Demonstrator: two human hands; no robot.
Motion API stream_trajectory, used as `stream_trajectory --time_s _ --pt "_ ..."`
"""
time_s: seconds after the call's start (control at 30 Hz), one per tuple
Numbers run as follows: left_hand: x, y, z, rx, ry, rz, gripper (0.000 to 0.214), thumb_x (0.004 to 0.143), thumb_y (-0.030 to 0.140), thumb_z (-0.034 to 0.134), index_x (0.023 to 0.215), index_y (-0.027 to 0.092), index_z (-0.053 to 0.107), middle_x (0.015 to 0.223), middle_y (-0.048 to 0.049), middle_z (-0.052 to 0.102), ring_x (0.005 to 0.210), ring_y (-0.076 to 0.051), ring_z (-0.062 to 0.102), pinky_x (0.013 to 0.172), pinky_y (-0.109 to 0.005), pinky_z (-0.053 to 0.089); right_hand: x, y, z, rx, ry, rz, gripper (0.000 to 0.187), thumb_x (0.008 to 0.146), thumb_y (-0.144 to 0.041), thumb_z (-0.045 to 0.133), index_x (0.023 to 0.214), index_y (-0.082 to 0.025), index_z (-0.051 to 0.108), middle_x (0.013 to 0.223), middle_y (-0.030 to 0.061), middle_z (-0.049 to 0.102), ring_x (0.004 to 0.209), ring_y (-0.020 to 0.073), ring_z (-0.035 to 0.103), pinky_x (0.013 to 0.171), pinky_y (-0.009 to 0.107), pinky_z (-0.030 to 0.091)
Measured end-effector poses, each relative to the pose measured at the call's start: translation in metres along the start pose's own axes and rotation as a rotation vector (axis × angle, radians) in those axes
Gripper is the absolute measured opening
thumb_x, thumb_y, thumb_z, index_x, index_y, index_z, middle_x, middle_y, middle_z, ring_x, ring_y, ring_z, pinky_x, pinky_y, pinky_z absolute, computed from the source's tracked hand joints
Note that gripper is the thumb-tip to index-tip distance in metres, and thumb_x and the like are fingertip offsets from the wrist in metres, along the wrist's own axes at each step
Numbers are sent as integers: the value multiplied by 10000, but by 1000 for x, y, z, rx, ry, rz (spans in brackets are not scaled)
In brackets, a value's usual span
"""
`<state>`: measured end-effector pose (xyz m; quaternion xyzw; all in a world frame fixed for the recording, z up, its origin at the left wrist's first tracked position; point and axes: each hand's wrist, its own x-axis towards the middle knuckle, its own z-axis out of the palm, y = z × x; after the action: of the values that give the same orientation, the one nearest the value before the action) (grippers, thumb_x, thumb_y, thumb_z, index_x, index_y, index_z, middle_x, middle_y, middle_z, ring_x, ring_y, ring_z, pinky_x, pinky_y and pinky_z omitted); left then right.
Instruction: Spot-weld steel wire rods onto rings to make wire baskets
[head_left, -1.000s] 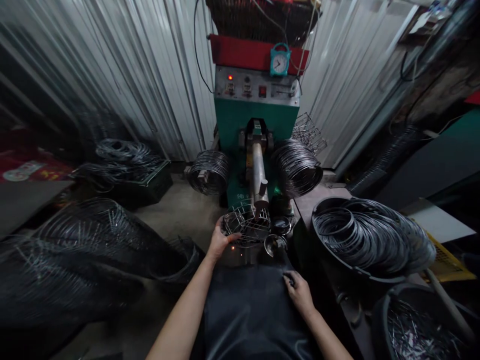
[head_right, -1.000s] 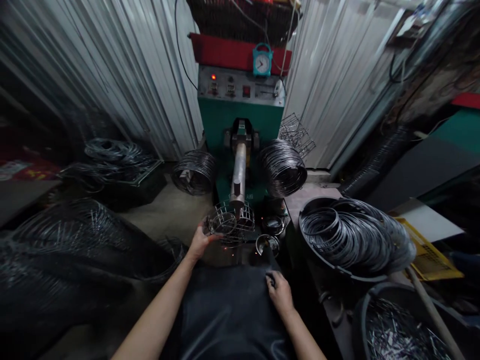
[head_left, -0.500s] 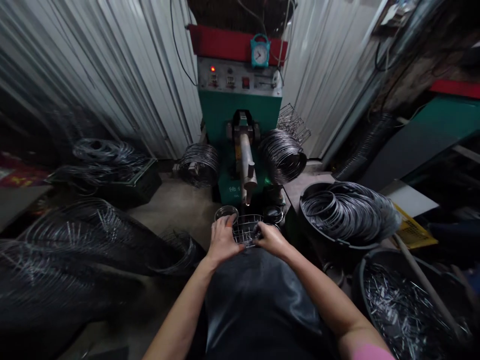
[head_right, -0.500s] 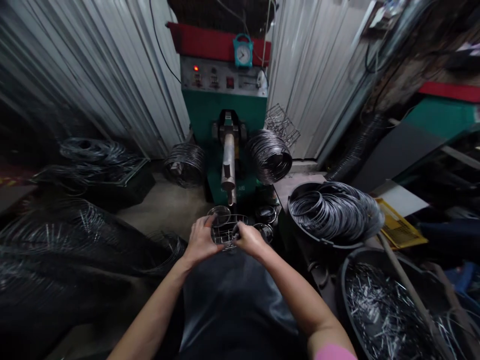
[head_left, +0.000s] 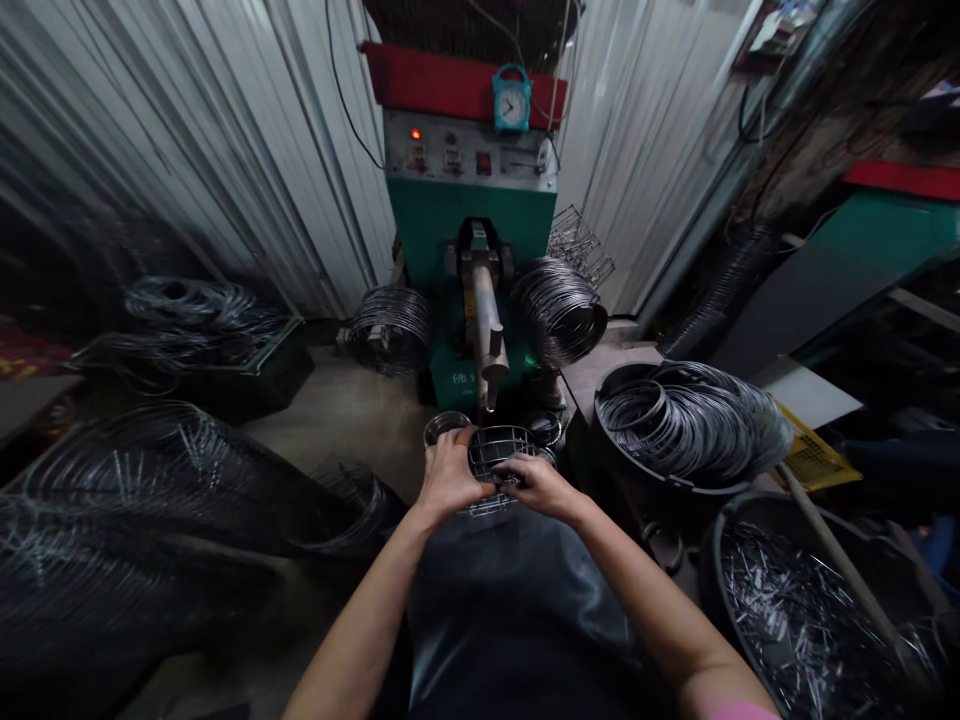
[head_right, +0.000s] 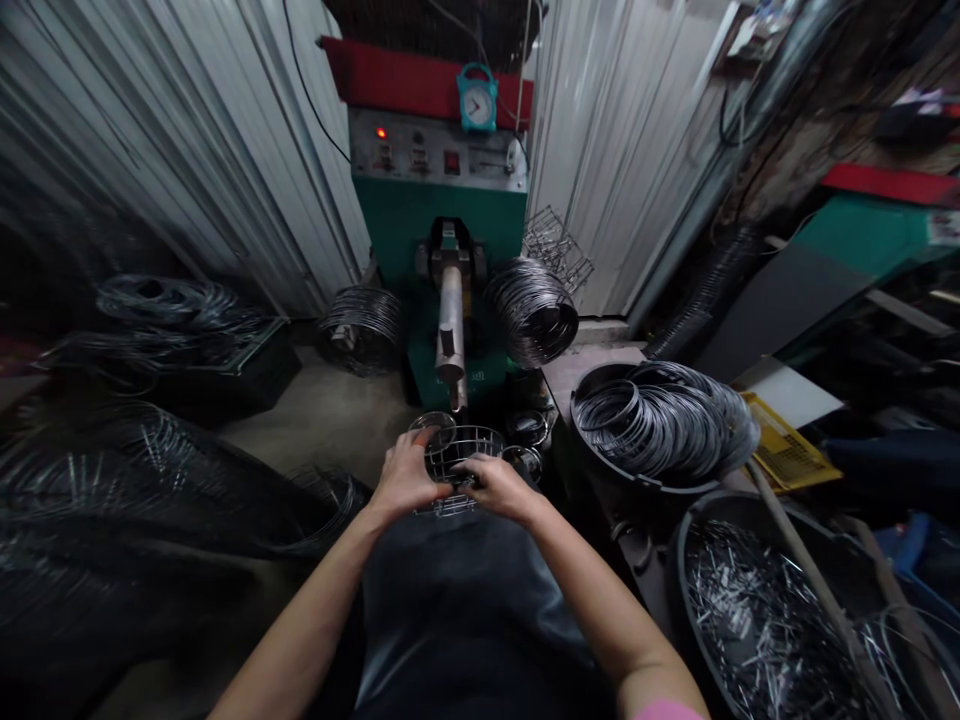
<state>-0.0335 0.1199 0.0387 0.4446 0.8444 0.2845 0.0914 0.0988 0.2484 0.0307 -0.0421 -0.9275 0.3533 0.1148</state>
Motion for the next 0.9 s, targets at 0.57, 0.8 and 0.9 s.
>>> stream_trajectory --time_s 0.57,0.8,0.9 --pt "28 -11 -3 14 -27 -4 813 508 322 710 1250 199 400 1237 -103 469 1168 -294 432 960 -408 372 22 15 3 -181 12 -70 234 791 -90 560 995 -169 644 931 75 672 870 170 642 757 247 495" --pt "54 -16 -10 29 -27 -8 828 510 375 717 1258 192 413 1202 -103 504 1147 -295 454 954 -403 374 47 17 -7 -211 38 -37 197 801 -96 560 952 -178 656 931 60 671 866 157 641 758 230 482" --pt "58 -16 -10 22 -37 -28 798 510 401 721 1234 209 445 1169 -93 532 1113 -296 484 916 -390 397 49 17 -7 -196 83 -12 177 805 -107 567 932 -188 659 935 49 674 867 150 639 756 223 477"
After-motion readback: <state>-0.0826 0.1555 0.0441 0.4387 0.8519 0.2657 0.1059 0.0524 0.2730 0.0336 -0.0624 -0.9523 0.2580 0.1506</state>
